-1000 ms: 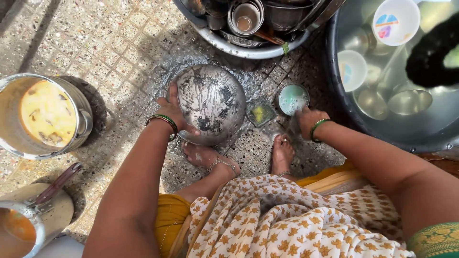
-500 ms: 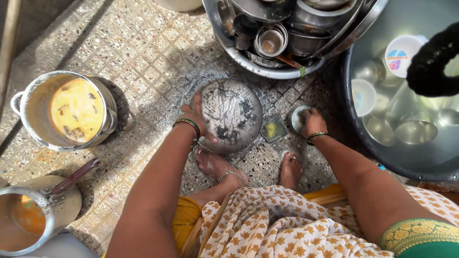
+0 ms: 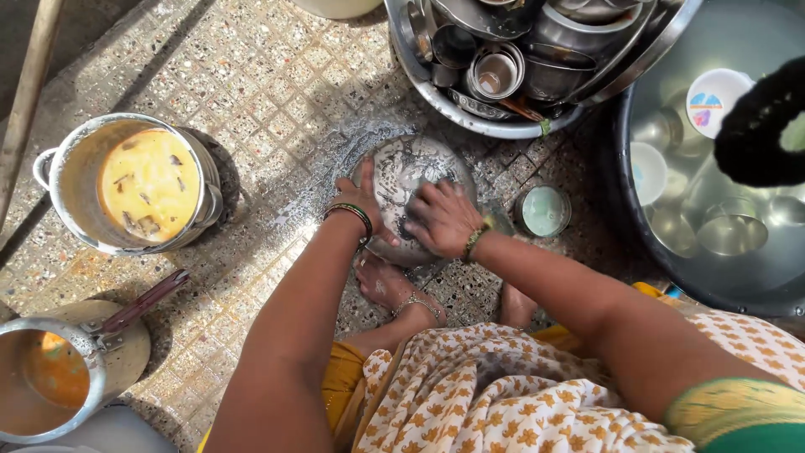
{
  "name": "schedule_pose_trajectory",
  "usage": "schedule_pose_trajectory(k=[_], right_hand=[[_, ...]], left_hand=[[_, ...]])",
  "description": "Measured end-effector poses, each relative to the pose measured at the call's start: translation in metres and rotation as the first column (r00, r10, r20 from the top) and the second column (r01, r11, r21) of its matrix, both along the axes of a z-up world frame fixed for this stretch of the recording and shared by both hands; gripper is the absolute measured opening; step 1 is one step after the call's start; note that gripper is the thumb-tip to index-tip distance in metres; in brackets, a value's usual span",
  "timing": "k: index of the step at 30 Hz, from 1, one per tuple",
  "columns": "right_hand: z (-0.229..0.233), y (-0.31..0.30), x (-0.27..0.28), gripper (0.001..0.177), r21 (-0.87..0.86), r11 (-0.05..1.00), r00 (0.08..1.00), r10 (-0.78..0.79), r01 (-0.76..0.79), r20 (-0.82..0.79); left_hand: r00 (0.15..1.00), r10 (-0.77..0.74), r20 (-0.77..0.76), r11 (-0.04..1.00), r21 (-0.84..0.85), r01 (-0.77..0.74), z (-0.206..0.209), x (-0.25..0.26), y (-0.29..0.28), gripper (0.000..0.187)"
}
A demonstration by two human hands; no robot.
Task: Washing various stainless steel pots and pans on the floor using a scrub and water.
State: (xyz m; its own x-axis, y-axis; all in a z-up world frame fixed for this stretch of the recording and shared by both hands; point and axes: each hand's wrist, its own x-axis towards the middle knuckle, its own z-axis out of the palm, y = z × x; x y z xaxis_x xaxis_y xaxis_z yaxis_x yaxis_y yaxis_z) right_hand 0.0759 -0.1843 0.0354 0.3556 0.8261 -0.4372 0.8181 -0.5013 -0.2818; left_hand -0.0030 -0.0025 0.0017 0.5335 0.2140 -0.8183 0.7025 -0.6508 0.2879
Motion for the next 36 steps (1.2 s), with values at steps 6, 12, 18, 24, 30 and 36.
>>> schedule_pose_trajectory(k=[6, 12, 18, 24, 30, 36], right_hand=[[-0.051, 0.044, 0.078, 0.049, 0.338, 0.912, 0.964, -0.262, 0.232, 0.045], [-0.049, -0.039, 0.037, 0.066, 0.238, 0.94, 0.954, -0.276, 0.242, 0.119], [-0.058, 0.031, 0.082, 0.059, 0.141, 0.972, 0.973, -0.205, 0.19, 0.106], [-0.037, -0.012, 0.022, 0.067, 0.199, 0.977, 0.978, 0.029, -0.071, 0.206], [-0.026, 0.013, 0.03, 0.057, 0.011, 0.998, 0.99, 0.054, -0.056, 0.129], [-0.025, 0.053, 0.078, 0.063, 0.07, 0.981, 0.983, -0.184, 0.181, 0.031]], left_hand=[[0.998, 0.052, 0.024, 0.997, -0.05, -0.05, -0.003, -0.003, -0.001, 0.171], [0.999, 0.039, 0.029, 0.998, -0.048, -0.037, 0.005, 0.003, 0.004, 0.172], [1.0, 0.024, 0.001, 0.998, -0.058, -0.024, 0.001, 0.003, 0.004, 0.173], [0.999, -0.046, -0.01, 0.998, -0.039, 0.046, -0.009, -0.001, 0.001, 0.174], [0.998, -0.046, -0.029, 0.998, -0.035, 0.045, -0.002, 0.007, 0.002, 0.173], [0.997, -0.071, -0.034, 0.997, -0.025, 0.071, 0.003, 0.007, 0.0, 0.175]])
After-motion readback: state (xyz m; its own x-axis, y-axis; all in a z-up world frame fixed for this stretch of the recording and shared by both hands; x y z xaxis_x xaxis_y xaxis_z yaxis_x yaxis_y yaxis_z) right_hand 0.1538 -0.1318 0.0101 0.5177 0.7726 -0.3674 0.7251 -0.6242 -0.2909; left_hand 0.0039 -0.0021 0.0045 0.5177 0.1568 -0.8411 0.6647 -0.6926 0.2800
